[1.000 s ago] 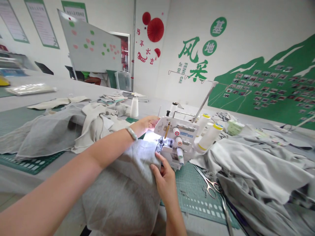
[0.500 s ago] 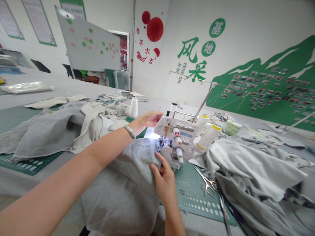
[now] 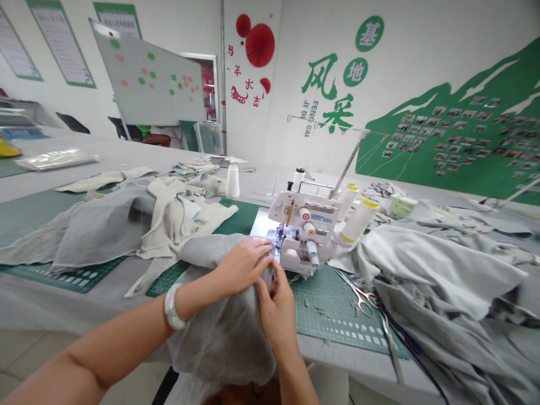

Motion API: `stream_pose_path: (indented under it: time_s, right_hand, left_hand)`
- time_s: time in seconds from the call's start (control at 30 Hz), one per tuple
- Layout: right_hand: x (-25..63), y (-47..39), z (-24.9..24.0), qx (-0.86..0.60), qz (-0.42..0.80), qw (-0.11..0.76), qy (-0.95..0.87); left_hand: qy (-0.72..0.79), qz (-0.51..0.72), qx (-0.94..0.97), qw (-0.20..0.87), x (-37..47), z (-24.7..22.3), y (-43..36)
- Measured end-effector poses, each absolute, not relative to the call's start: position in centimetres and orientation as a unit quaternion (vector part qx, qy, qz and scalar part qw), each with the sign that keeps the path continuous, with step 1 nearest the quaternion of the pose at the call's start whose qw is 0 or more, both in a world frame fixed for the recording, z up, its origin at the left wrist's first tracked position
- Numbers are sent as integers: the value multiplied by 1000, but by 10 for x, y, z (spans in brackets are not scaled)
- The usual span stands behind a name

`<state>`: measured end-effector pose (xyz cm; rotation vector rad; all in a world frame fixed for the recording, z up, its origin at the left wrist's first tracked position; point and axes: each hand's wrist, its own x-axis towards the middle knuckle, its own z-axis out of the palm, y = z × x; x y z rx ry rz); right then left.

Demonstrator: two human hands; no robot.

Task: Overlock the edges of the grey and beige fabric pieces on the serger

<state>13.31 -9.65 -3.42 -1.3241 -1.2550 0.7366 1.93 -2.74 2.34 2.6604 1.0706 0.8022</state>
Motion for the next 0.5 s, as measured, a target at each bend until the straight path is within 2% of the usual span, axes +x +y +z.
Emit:
stream_pose_path:
  time_s: [0.27, 0.5]
  right_hand:
    - [133, -109, -35, -550, 327, 546, -541]
    - [136, -114, -33, -554, 358, 503, -559]
  left_hand:
    - [310, 236, 916, 96, 13, 24, -26]
    - [317, 194, 926, 72, 9, 26, -30]
